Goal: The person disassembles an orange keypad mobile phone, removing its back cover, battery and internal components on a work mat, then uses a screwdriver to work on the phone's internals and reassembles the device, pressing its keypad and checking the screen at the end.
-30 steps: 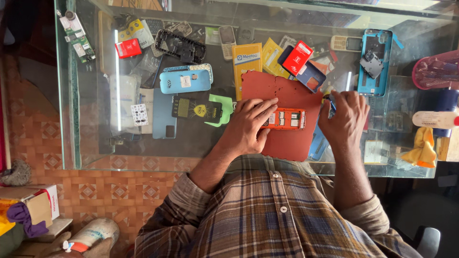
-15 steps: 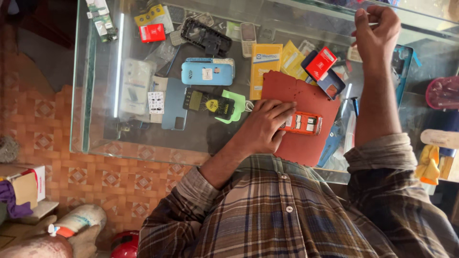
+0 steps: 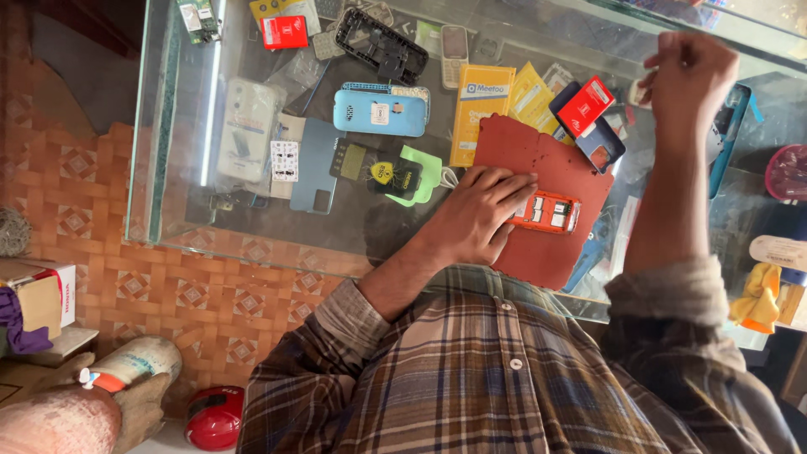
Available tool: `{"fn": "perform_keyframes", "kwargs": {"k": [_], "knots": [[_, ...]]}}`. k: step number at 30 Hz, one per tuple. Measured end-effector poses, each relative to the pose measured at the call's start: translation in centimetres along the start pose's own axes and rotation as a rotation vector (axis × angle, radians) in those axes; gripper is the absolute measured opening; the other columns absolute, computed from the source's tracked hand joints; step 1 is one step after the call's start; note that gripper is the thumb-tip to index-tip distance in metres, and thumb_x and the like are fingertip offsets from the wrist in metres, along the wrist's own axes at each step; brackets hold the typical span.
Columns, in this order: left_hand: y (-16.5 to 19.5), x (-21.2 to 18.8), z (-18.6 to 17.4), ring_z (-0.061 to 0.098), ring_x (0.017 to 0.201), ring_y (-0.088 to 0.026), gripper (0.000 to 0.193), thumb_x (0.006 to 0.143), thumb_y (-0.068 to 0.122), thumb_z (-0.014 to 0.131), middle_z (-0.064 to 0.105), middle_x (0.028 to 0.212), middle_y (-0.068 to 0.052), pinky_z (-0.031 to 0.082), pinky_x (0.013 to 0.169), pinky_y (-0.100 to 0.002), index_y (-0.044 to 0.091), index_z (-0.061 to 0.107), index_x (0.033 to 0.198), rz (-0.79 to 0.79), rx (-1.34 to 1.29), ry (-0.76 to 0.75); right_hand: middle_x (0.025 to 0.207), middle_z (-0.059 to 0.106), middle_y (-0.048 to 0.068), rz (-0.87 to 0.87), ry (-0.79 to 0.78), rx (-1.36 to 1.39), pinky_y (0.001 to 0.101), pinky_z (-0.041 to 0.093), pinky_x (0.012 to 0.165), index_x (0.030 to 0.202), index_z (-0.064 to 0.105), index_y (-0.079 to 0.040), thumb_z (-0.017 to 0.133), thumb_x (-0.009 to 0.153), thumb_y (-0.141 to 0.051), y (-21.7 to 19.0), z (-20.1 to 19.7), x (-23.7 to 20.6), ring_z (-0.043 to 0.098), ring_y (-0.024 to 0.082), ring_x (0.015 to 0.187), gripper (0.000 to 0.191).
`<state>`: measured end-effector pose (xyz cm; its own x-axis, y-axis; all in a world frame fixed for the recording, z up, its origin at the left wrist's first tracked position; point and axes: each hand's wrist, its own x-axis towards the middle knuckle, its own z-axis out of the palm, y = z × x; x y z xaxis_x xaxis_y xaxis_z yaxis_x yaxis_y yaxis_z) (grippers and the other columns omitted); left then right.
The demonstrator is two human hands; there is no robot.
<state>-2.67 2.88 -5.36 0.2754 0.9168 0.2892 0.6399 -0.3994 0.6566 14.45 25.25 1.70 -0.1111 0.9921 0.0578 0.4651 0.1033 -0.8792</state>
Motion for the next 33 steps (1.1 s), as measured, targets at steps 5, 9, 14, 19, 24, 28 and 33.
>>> {"fn": "perform_keyframes", "kwargs": {"k": [5, 9, 14, 19, 24, 28, 33], "knots": [[0.4, 0.6, 0.0, 0.054, 0.123, -0.03, 0.076, 0.083, 0.034, 0.082, 0.062, 0.133, -0.012, 0.039, 0.109, -0.047, 0.003, 0.052, 0.146, 0.009, 0.025, 0.019, 0.095, 0.065, 0.012, -0.348, -0.086, -0.308, 0.0299, 0.05, 0.069, 0.13, 0.075, 0.008, 0.07, 0.105, 0.003, 1.4, -3.3, -8.1, 0.063, 0.017, 0.08, 0.026], [0.8, 1.2, 0.6, 0.056, 0.109, -0.034, 0.082, 0.072, 0.033, 0.087, 0.062, 0.113, -0.018, 0.043, 0.1, -0.047, -0.005, 0.054, 0.137, -0.09, 0.019, -0.005, 0.106, 0.064, 0.007, 0.05, -0.224, 0.295, 0.0263, 0.057, 0.072, 0.126, 0.069, 0.009, 0.063, 0.103, 0.006, 3.1, -4.4, -14.8, 0.068, 0.012, 0.085, 0.024], [0.6, 1.4, 1.5, 0.069, 0.092, -0.033, 0.047, 0.078, 0.025, 0.084, 0.066, 0.1, -0.012, 0.054, 0.083, -0.045, 0.004, 0.061, 0.113, -0.168, 0.034, -0.083, 0.102, 0.068, 0.009, 0.208, -0.15, 0.329, 0.0262, 0.061, 0.071, 0.119, 0.063, 0.006, 0.067, 0.093, 0.01, 4.8, -3.4, -19.4, 0.071, 0.012, 0.085, 0.027], [0.8, 1.2, 0.1, 0.073, 0.081, -0.027, 0.046, 0.091, 0.025, 0.085, 0.071, 0.097, -0.013, 0.058, 0.067, -0.038, 0.0, 0.056, 0.117, -0.393, -0.482, -0.107, 0.118, 0.063, 0.012, -0.092, -0.129, 0.234, 0.0267, 0.057, 0.081, 0.109, 0.068, 0.008, 0.071, 0.098, 0.012, 3.4, -3.4, -21.0, 0.066, 0.014, 0.1, 0.012], [3.0, 0.7, -1.6, 0.073, 0.076, -0.014, 0.06, 0.094, 0.008, 0.073, 0.07, 0.106, -0.012, 0.059, 0.056, -0.028, -0.002, 0.04, 0.143, -0.549, -1.229, -0.174, 0.103, 0.07, 0.009, 0.064, -0.128, 0.268, 0.0229, 0.059, 0.07, 0.11, 0.07, 0.007, 0.069, 0.098, 0.009, 0.5, -3.5, -20.8, 0.07, 0.011, 0.087, 0.013], [4.6, 0.8, -2.0, 0.072, 0.081, -0.013, 0.062, 0.099, 0.008, 0.067, 0.069, 0.117, -0.013, 0.061, 0.06, -0.028, -0.003, 0.032, 0.149, -0.511, -1.381, -0.115, 0.103, 0.071, 0.01, -0.036, -0.077, 0.166, 0.0232, 0.058, 0.08, 0.11, 0.068, 0.009, 0.072, 0.099, 0.01, -1.4, -3.5, -20.4, 0.069, 0.011, 0.094, 0.011], [5.9, 0.8, -2.8, 0.07, 0.084, -0.011, 0.059, 0.102, 0.009, 0.065, 0.07, 0.12, -0.014, 0.06, 0.059, -0.026, -0.005, 0.033, 0.149, -0.459, -1.226, -0.075, 0.108, 0.069, 0.01, -0.132, -0.04, 0.142, 0.0234, 0.059, 0.083, 0.11, 0.068, 0.009, 0.072, 0.099, 0.01, -3.0, -3.8, -20.2, 0.07, 0.011, 0.098, 0.012]]}}
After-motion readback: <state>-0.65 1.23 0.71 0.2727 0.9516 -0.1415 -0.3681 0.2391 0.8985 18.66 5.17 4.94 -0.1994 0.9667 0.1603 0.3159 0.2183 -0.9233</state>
